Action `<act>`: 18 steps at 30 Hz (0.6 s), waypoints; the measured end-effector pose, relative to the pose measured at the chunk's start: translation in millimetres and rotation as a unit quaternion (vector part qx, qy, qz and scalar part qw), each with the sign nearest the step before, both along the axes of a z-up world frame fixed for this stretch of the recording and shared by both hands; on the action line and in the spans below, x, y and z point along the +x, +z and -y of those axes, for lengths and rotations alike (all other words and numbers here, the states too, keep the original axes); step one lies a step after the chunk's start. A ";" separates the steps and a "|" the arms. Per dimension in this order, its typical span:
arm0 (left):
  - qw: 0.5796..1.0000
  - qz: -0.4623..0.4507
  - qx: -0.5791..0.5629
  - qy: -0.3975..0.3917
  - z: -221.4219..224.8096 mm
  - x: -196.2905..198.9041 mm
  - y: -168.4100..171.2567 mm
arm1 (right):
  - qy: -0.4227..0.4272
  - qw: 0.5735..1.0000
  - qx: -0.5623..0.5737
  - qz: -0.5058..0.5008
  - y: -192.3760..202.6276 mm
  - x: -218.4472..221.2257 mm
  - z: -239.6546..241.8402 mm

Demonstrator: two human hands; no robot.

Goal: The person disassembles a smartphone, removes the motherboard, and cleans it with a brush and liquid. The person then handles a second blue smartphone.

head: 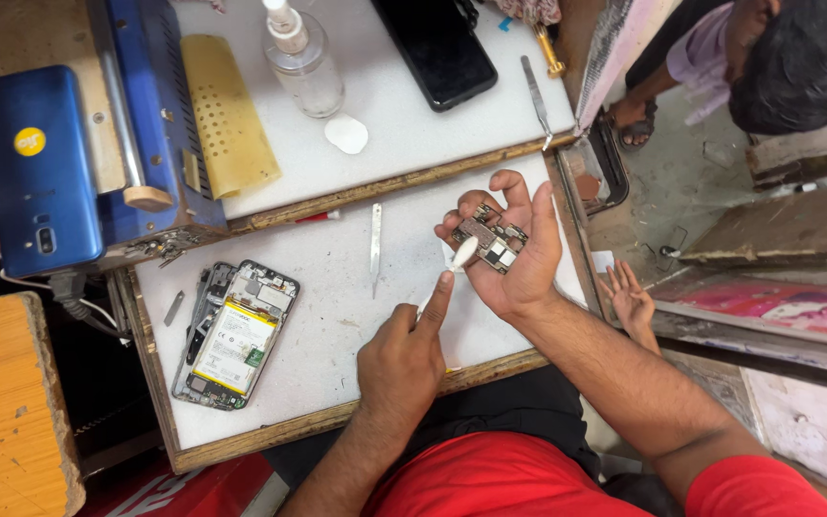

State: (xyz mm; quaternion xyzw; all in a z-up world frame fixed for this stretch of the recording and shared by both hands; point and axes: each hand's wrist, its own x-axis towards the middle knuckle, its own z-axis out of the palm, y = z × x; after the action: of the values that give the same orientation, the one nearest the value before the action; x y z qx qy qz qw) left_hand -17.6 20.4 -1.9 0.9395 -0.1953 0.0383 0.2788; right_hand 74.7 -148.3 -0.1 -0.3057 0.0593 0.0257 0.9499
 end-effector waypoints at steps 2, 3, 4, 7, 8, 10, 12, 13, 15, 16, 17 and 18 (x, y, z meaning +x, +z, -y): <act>1.000 -0.015 -0.020 -0.005 2.0 -1.2 -2.7 | 0.003 1.000 0.004 -0.001 -0.9 -0.5 2.0; 0.999 -0.013 -0.027 -0.018 2.5 -0.9 -3.8 | -0.002 1.000 0.004 -0.005 -0.6 -0.7 3.1; 0.999 -0.009 -0.033 -0.025 2.4 -0.9 -4.5 | -0.002 1.000 0.005 -0.008 0.0 0.5 2.7; 0.999 0.013 -0.039 0.009 0.0 -1.1 -6.7 | 0.012 1.000 0.012 -0.013 1.8 1.1 0.7; 0.999 0.020 -0.040 0.029 -0.9 -1.9 -7.9 | 0.018 1.000 0.014 -0.015 1.8 -0.7 0.5; 1.000 -0.002 -0.026 -0.009 1.9 -3.6 -10.2 | 0.015 1.000 0.009 -0.021 2.0 -1.9 1.7; 0.999 -0.009 -0.016 -0.028 4.4 -2.7 -12.0 | 0.012 1.000 0.007 -0.023 2.2 -0.4 2.8; 1.000 -0.006 -0.012 -0.027 5.2 -2.0 -12.7 | 0.012 1.000 0.009 -0.024 1.8 0.6 2.6; 1.000 -0.003 -0.008 -0.014 4.5 -2.6 -12.3 | 0.015 1.000 0.016 -0.018 -0.3 2.1 0.6; 1.000 -0.003 -0.010 -0.007 4.0 -3.1 -11.7 | 0.016 1.000 0.019 -0.013 -1.4 1.4 1.0; 1.000 -0.003 -0.013 0.001 3.5 -3.8 -10.6 | 0.016 1.000 0.022 -0.008 -2.4 0.1 1.0; 1.000 0.005 -0.019 -0.010 4.2 -2.7 -9.6 | 0.014 1.000 0.023 -0.012 -2.4 0.8 2.4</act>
State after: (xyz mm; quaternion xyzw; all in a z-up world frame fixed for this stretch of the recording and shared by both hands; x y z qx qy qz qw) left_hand -20.3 16.2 -11.4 0.9319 -0.2050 0.0437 0.2959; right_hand 75.5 -150.6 -2.5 -0.2845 0.0660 0.0445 0.9554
